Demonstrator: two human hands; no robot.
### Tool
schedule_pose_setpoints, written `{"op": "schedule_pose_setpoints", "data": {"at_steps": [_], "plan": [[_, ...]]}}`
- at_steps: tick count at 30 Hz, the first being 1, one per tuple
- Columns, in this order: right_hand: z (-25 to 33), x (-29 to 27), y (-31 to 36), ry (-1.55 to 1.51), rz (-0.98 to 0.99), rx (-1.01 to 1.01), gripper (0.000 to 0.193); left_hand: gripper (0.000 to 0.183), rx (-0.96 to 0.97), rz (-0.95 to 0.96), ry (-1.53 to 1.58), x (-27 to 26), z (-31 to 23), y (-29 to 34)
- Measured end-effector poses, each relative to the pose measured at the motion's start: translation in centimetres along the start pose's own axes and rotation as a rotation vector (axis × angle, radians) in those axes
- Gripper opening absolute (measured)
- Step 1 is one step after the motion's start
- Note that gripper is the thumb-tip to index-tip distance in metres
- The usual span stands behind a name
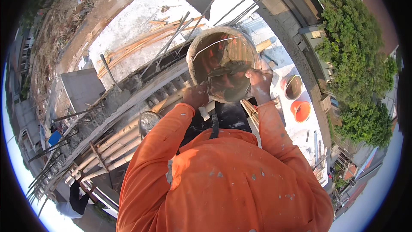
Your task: The person applies mortar to a concrete beam using a trowel, scooping it from a bucket and smoothing it along the structure.
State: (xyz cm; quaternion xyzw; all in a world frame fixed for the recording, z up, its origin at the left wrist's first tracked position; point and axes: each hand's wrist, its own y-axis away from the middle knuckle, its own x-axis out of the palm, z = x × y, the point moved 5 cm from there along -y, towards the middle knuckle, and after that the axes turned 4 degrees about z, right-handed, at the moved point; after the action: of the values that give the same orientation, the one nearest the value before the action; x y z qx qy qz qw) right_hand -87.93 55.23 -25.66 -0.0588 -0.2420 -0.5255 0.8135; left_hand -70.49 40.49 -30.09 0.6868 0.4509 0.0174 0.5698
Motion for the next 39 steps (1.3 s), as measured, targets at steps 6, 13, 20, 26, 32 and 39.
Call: {"op": "schedule_pose_setpoints", "data": {"at_steps": [6, 13, 20, 26, 32, 39], "plan": [[1.1, -1.4, -0.6, -0.034, 0.014, -0.021, 0.033, 0.043, 0.103, 0.002, -0.015, -3.0, -2.5, 4.7], [-0.2, 1.5, -0.4, -0.084, -0.018, 0.030, 0.038, 0.044, -0.068, -0.099, -0.083, -0.7, 1.5, 0.3], [-1.0, -1.9, -0.3, 0.089, -0.071, -0.028, 0.034, 0.043, 0.042, -0.337, -0.071, -8.0, -5.8, 0.4], [0.4, 0.0, 0.1, -0.009, -0.113, -0.019, 0.028, 0.052, -0.053, -0.164, -0.135, -1.1, -2.8, -1.5], [-0.2, 0.1, 0.5, 0.070, -0.156, -0.138, 0.025, 0.052, -0.075, -0.355, -0.102, -5.9, -5.6, -2.8], [-2.3, -2.2, -0.1, 0.228, -0.127, -0.190, 0.030, 0.046, -0.066, -0.196, -0.086, -3.0, -5.5, -2.6]]}}
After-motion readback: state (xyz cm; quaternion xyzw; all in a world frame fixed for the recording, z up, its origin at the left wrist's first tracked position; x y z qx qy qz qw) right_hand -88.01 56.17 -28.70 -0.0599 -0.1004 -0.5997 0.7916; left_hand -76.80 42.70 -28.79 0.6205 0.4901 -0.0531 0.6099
